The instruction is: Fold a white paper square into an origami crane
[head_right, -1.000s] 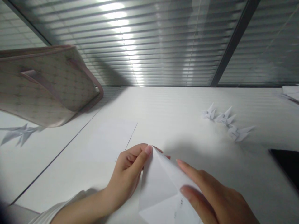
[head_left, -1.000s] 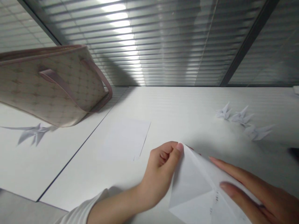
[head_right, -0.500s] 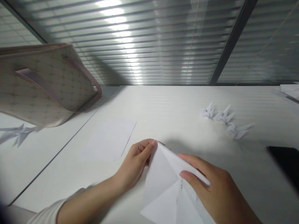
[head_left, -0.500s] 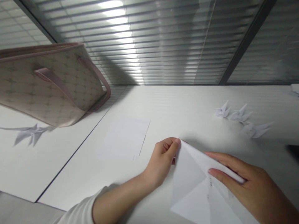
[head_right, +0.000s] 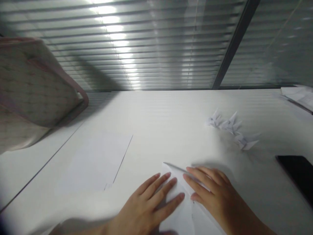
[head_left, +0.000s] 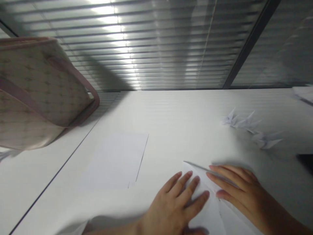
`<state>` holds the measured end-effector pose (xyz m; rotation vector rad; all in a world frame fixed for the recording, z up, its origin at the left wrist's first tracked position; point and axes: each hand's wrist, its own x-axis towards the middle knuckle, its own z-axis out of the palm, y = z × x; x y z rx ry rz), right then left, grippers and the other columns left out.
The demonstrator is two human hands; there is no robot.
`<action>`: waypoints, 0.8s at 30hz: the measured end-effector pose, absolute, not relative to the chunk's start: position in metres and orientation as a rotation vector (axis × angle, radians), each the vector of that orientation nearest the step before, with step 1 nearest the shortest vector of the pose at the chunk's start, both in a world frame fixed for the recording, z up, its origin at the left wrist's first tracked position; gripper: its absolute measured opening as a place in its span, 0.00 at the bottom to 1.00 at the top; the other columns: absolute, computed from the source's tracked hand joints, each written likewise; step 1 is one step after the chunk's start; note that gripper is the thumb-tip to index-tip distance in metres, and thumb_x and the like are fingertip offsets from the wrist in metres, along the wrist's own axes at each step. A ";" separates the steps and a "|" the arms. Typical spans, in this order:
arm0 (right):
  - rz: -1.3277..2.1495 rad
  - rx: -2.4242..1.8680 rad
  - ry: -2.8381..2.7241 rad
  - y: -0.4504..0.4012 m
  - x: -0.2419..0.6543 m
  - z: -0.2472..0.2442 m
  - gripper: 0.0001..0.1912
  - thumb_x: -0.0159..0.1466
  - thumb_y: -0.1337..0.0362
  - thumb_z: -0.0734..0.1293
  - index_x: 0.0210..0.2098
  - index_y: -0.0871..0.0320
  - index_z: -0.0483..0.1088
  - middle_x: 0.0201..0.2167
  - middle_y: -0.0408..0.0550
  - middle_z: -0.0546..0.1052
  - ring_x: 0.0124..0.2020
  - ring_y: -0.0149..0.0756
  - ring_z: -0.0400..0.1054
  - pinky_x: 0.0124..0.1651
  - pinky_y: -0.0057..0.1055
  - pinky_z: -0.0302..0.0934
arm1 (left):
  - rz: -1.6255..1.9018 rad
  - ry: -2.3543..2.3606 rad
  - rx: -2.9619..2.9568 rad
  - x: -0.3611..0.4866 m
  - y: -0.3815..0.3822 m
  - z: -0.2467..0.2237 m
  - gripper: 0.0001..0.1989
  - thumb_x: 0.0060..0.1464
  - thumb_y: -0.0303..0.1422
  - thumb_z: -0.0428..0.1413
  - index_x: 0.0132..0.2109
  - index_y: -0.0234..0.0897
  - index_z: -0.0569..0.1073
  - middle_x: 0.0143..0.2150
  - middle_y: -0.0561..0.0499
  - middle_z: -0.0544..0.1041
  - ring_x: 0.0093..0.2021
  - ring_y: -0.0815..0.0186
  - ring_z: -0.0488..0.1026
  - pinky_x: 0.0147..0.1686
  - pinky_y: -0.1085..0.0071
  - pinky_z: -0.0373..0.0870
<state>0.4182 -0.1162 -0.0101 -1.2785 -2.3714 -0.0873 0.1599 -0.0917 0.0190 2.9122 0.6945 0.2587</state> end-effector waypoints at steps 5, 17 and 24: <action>-0.005 -1.048 -2.569 -0.116 0.418 -0.003 0.22 0.65 0.72 0.59 0.58 0.59 0.68 0.56 0.46 0.74 0.55 0.33 0.69 0.53 0.23 0.67 | 0.126 0.810 2.946 0.157 -0.084 0.018 0.28 0.62 0.40 0.52 0.66 0.34 0.60 0.64 0.41 0.67 0.62 0.54 0.64 0.59 0.61 0.62; -0.280 -0.798 -2.778 -0.115 0.426 -0.011 0.18 0.65 0.65 0.61 0.51 0.67 0.72 0.53 0.55 0.76 0.50 0.39 0.73 0.43 0.27 0.72 | 0.026 0.892 3.067 0.152 -0.076 0.026 0.24 0.66 0.38 0.47 0.67 0.44 0.58 0.61 0.43 0.69 0.60 0.57 0.67 0.56 0.63 0.63; -0.048 -1.003 -2.560 -0.128 0.417 -0.012 0.15 0.69 0.68 0.58 0.49 0.61 0.73 0.50 0.48 0.78 0.56 0.34 0.68 0.68 0.33 0.47 | 0.029 0.806 3.022 0.150 -0.070 0.028 0.36 0.61 0.54 0.45 0.65 0.32 0.60 0.65 0.43 0.65 0.64 0.56 0.60 0.57 0.63 0.62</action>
